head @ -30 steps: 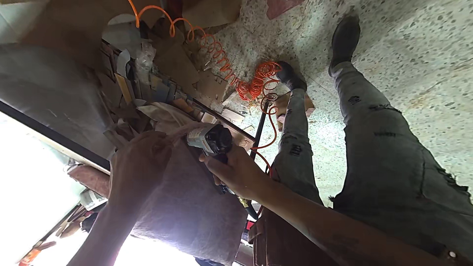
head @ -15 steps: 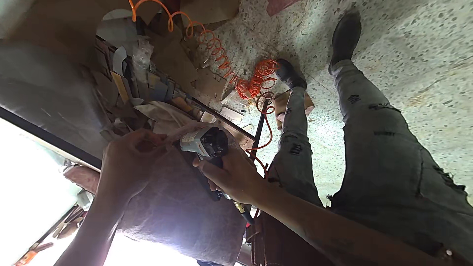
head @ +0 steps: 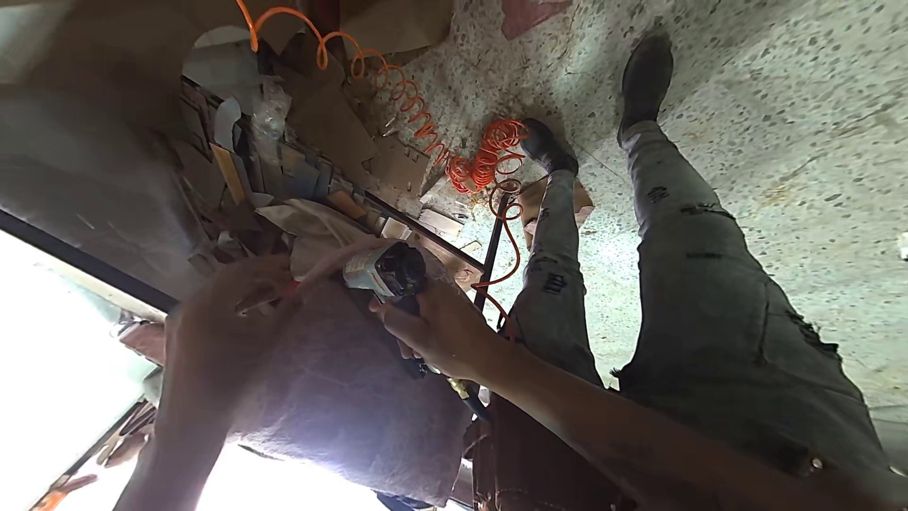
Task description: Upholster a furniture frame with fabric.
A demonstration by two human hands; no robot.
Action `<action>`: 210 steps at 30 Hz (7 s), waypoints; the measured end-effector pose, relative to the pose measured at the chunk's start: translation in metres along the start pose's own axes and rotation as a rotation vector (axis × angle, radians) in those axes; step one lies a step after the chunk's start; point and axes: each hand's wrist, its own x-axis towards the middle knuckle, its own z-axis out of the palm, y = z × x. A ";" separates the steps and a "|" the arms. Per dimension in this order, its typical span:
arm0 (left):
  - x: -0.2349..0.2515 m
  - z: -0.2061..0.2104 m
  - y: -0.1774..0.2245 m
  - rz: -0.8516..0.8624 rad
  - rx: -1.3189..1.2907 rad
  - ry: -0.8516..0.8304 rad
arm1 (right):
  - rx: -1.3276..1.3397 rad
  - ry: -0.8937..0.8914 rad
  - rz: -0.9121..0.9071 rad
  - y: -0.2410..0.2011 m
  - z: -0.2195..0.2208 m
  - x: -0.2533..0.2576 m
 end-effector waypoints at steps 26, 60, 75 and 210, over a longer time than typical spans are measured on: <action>0.015 0.049 -0.137 0.191 -0.032 0.286 | -0.124 -0.078 -0.157 0.000 0.005 -0.012; -0.024 0.049 -0.189 0.314 0.040 0.486 | -0.148 -0.005 -0.159 0.015 0.017 0.002; -0.041 0.055 -0.163 0.257 0.115 0.411 | -0.139 -0.057 -0.177 0.001 0.011 -0.018; -0.019 0.102 -0.231 0.412 -0.678 0.660 | -0.133 -0.101 -0.195 0.007 0.085 -0.071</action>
